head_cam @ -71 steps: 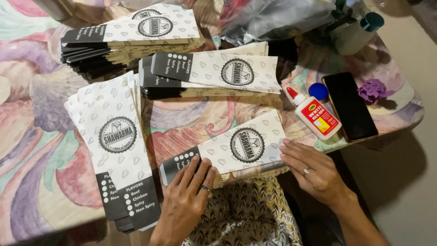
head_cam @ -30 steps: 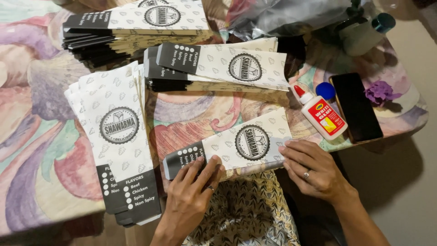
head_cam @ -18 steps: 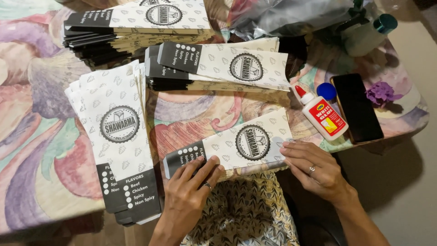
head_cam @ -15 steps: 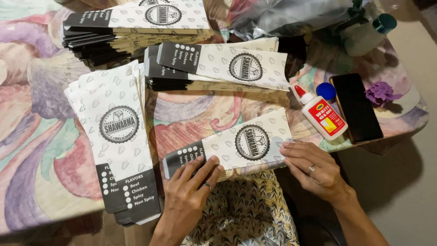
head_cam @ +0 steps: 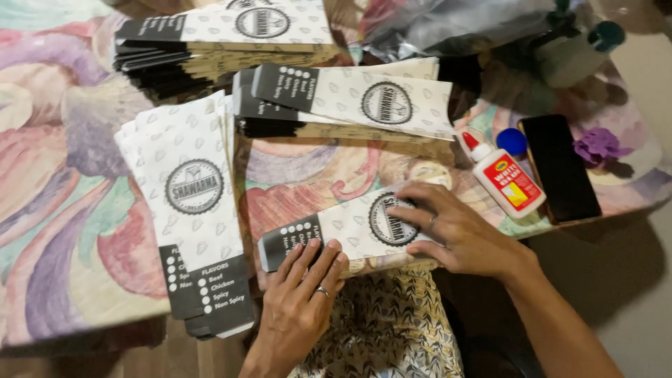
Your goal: The person folds flat printed paper sheets into cone shapes and applies glue to seal the edges. They handle each cone one at a time, pressing the glued seam to secure it, and place the finished cones into a stack.
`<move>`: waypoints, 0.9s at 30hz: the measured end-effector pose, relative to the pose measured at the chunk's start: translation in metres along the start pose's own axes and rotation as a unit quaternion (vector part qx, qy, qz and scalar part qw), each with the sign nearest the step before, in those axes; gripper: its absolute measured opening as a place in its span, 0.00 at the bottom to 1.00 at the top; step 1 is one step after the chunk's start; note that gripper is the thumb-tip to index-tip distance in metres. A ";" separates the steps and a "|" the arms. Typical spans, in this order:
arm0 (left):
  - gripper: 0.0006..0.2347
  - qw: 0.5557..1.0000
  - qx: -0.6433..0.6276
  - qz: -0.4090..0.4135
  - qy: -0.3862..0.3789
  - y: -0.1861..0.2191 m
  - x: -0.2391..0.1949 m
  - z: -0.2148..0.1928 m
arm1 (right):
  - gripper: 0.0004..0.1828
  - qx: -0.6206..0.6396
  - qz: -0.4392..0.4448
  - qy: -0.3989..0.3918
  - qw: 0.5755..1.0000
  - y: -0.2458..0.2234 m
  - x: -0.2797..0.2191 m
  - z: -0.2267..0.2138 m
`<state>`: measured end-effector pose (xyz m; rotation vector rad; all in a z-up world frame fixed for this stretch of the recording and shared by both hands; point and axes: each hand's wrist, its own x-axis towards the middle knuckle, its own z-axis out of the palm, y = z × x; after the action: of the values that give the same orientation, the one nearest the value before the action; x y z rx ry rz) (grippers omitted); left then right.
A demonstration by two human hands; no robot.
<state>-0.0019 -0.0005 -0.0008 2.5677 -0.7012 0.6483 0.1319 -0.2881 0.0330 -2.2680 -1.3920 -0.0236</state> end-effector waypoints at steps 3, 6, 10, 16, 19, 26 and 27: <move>0.19 0.999 0.024 -0.035 0.025 0.003 -0.006 -0.001 | 0.40 -0.034 0.034 -0.061 0.997 -0.001 0.006 -0.003; 0.17 0.987 0.067 -0.106 0.102 0.006 -0.008 -0.002 | 0.50 -0.102 0.057 -0.086 0.989 -0.003 0.006 -0.002; 0.20 0.972 0.120 -0.181 0.089 0.025 -0.004 0.012 | 0.48 -0.120 0.045 -0.074 0.989 -0.008 0.008 -0.004; 0.23 0.988 -0.027 -0.140 0.061 0.069 0.070 0.050 | 0.48 -0.134 0.040 -0.067 0.988 -0.008 0.008 -0.002; 0.29 0.986 0.040 -0.159 -0.030 0.073 0.072 0.078 | 0.48 -0.139 0.034 -0.062 0.988 -0.009 0.009 -0.002; 0.10 0.965 0.105 -0.240 0.032 0.030 0.040 0.017 | 0.50 -0.134 0.052 -0.086 0.986 -0.007 0.010 0.000; 0.10 0.965 0.105 -0.239 0.032 0.026 0.032 0.015 | 0.50 -0.134 0.053 -0.085 0.986 -0.005 0.009 0.000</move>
<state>0.0136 -0.0400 0.0106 2.7432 0.0229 0.6621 0.1320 -0.2785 0.0371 -2.6169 -1.4236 0.0177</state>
